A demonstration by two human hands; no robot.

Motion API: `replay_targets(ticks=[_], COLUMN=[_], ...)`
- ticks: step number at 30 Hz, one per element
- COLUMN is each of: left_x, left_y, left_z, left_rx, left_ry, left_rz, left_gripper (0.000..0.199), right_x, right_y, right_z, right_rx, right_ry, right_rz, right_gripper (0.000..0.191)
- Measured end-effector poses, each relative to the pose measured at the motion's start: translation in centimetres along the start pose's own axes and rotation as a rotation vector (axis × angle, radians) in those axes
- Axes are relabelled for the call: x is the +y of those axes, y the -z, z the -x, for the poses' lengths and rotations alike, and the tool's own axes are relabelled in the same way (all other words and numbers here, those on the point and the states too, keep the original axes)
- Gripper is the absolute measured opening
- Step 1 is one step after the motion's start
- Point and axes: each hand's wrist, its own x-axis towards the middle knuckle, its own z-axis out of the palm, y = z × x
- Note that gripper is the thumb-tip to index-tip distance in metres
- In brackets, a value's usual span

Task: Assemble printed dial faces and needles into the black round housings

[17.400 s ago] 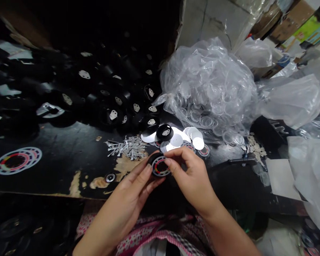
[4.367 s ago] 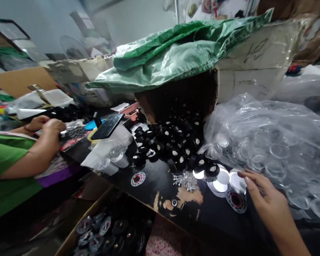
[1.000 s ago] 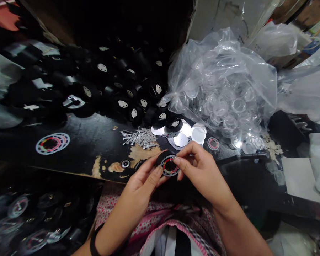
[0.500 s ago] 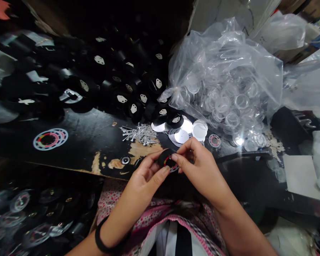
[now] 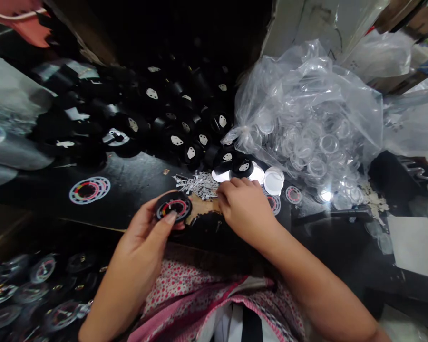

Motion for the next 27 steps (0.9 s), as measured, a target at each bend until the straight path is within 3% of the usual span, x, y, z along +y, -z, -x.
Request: replay_targets(ticks=[3, 8, 12, 17, 19, 22, 27], left_x=[1.6, 2.3, 1.0, -0.3, -0.5, -0.9, -1.8], left_y=[-0.4, -1.2, -1.7, -2.6, -3.0, -3.6, -4.3], left_z=[-1.4, -2.6, -1.5, -0.4, -0.4, -0.2, 1.0], left_rx=[0.004, -0.028, -0.142, -0.241, -0.246, -0.215, -0.184], left_ry=[-0.099, -0.046, 0.013, 0.349, 0.408, 0.366, 0.171], left_rz=[0.023, 0.079, 0.210, 0.431, 0.496, 0.497, 0.355], left_gripper=[0.023, 0.018, 0.012, 0.013, 0.019, 0.019, 0.020], right_x=[-0.3, -0.2, 0.4, 0.4, 0.3, 0.4, 0.4], right_y=[-1.0, -1.2, -0.7, -0.4, -0.2, 0.0, 0.5], right_z=[-1.8, -1.9, -1.2, 0.0, 0.7, 2.0, 3.4], right_rx=[-0.002, -0.044, 0.003, 0.119, 0.157, 0.203, 0.157], right_ry=[0.058, 0.022, -0.073, -0.033, 0.017, 0.001, -0.090], right_rz=[0.185, 0.185, -0.082, -0.499, -0.561, -0.530, -0.413], right_gripper=[0.020, 0.020, 0.011, 0.006, 0.006, 0.005, 0.007])
